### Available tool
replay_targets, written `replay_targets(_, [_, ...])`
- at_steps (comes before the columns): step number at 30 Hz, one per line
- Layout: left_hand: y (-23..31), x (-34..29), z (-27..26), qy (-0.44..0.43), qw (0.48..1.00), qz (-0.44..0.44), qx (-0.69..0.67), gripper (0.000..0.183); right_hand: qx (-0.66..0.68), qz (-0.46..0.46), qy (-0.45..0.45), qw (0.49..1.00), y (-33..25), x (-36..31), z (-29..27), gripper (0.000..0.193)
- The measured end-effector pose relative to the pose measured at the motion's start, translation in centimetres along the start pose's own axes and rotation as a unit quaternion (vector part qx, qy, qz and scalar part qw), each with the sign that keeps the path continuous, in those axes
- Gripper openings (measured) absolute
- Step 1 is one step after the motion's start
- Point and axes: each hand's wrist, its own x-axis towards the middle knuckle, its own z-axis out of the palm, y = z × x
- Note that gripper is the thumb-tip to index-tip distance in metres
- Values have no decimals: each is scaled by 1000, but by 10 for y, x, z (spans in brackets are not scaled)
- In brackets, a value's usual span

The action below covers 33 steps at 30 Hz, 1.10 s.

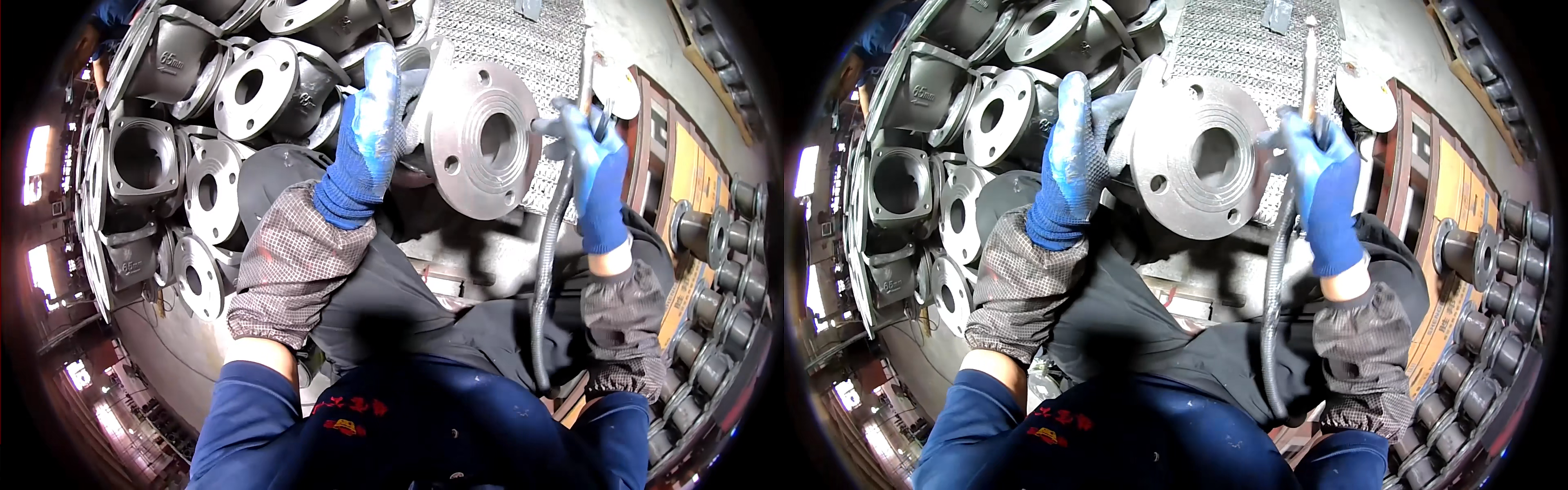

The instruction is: The person handles a metal casting, turning it over to check various surfaces before using a powered grinding tool to smooth the interior and exterior edges of the part.

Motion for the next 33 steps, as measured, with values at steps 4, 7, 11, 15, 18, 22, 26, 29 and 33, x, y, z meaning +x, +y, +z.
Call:
replay_targets(4, [3,-7,14,-45,999,-13,2,79,22,90,-44,995,-8,-30,20,22])
replay_targets(7, [8,-12,25,-60,984,-104,-129,70,-14,62,-40,997,2,-36,28,18])
replay_targets(11, [17,0,-3,-34,999,22,28,50,4,80,-8,997,-1,-31,21,17])
replay_targets(15, [-22,24,-37,192,979,-73,16,55,-11,51,-15,999,9,-25,4,20])
replay_targets(18, [-58,25,-41,153,951,-263,-61,55,-19,-5,11,1000,24,-23,5,20])
replay_targets(22, [-54,16,5,100,960,-191,-178,51,-30,10,17,999,26,-24,0,20])
replay_targets(26, [-75,16,1,39,959,-206,-190,47,-42,53,28,997,29,-26,-13,23])
replay_targets(29, [-86,30,-2,-6,991,-129,-30,45,0,72,64,995,49,-23,-25,25])
replay_targets(33, [-91,44,25,-30,995,-34,88,44,31,155,159,975,71,-12,-43,28])
